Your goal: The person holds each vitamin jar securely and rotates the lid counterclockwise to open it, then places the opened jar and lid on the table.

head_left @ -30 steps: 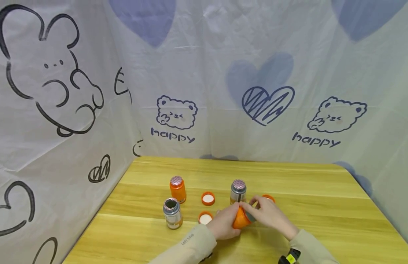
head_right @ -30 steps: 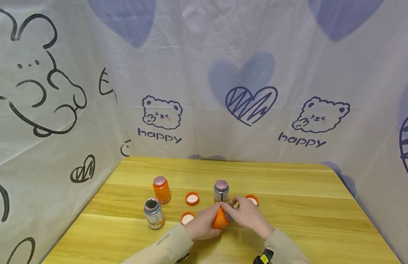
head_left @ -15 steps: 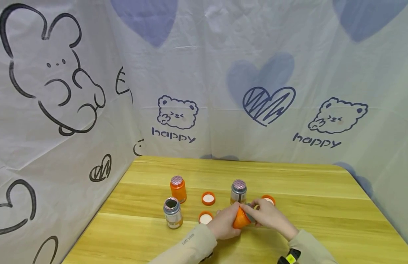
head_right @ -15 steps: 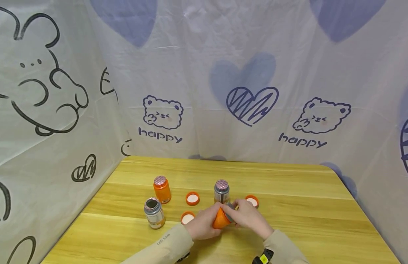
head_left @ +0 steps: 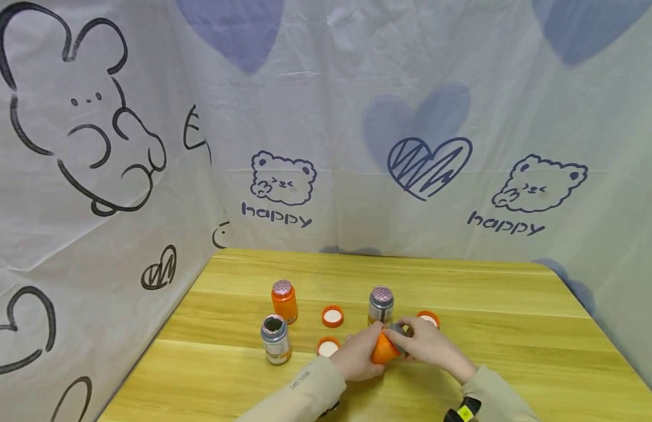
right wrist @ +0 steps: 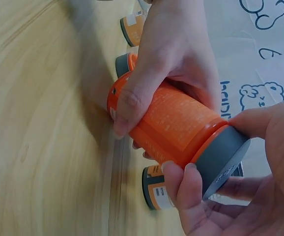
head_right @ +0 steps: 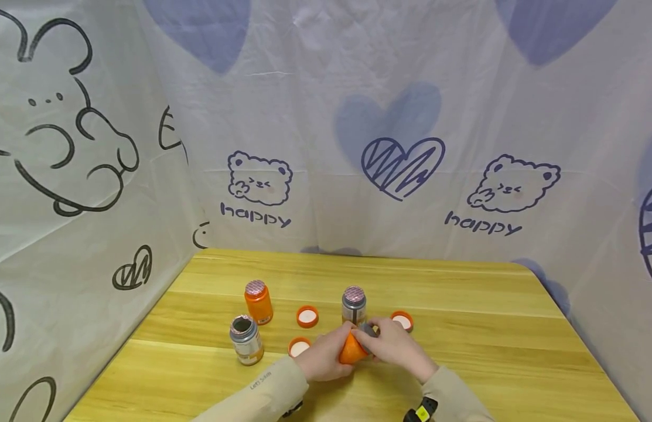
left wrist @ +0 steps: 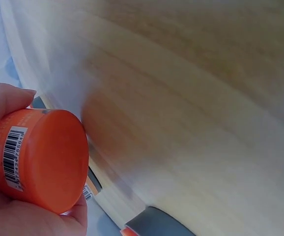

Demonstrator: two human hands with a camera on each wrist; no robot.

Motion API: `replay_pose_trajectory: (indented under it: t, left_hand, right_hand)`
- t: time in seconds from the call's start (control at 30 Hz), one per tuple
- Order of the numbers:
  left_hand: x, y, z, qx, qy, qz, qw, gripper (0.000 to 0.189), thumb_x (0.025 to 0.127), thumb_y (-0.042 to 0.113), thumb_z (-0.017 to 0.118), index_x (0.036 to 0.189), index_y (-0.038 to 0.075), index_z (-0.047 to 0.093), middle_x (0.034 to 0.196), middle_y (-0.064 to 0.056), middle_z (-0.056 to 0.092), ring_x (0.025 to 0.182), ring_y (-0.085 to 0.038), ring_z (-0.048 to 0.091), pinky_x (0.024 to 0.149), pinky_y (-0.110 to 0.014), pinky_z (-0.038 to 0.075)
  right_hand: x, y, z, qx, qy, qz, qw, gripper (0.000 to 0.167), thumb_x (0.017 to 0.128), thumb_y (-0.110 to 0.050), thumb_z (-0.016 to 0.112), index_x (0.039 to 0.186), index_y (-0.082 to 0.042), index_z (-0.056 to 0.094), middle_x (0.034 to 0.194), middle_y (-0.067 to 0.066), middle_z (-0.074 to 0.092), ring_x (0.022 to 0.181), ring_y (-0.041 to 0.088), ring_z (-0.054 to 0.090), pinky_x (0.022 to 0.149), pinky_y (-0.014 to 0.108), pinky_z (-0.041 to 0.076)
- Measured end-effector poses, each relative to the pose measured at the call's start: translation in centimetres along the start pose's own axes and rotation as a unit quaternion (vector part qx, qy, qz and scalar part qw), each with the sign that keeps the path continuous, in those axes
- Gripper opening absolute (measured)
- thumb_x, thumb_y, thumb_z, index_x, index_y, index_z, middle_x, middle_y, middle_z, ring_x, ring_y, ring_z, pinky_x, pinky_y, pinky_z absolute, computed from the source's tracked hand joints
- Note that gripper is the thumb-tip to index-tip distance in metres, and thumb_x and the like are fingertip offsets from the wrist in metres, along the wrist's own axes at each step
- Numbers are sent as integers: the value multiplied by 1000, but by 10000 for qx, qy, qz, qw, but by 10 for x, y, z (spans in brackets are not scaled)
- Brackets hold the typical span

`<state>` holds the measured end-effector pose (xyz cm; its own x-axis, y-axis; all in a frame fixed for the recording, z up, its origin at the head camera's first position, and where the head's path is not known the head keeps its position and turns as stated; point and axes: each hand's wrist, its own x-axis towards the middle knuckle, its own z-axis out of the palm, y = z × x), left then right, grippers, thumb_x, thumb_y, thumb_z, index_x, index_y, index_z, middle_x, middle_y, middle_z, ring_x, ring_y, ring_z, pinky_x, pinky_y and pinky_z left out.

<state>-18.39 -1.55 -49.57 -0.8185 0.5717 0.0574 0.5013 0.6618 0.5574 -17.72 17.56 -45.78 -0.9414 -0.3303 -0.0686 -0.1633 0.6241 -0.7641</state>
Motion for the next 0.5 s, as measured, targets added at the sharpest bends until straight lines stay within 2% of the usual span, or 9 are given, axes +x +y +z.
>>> replay_pose_trajectory:
  t: [0.13, 0.23, 0.37, 0.5]
  left_hand:
    - [1, -1, 1, -2, -19, -27, 10000, 60, 77, 8, 83, 124, 17, 47, 109, 2, 65, 91, -7, 59, 78, -30, 38]
    - [2, -3, 1, 1, -60, -42, 10000, 60, 77, 8, 82, 124, 17, 47, 107, 3, 65, 90, -7, 58, 78, -30, 38]
    - [2, -3, 0, -17, -111, 2, 9999, 59, 77, 8, 82, 124, 18, 46, 104, 5, 63, 88, -6, 56, 79, -30, 38]
    - [1, -2, -2, 7, -99, 62, 9999, 59, 77, 8, 82, 123, 17, 46, 103, 5, 62, 88, -6, 56, 79, -30, 39]
  right_hand:
    - [1, 3, -2, 78, -185, -375, 9991, 41, 97, -38, 63, 116, -1, 64, 83, 8, 63, 63, 19, 67, 56, 32, 57]
    - [2, 8, -6, -104, -309, -861, 9957, 37, 98, -37, 63, 113, -4, 64, 85, 5, 65, 68, 13, 64, 58, 28, 56]
    - [4, 15, -12, -616, -352, -1557, 9853, 31, 98, -37, 64, 113, -10, 65, 87, -1, 68, 73, 7, 60, 62, 22, 52]
    - [6, 21, -16, -769, -458, -2084, 9739, 31, 96, -35, 68, 119, -15, 64, 100, -2, 70, 86, 8, 64, 72, 23, 56]
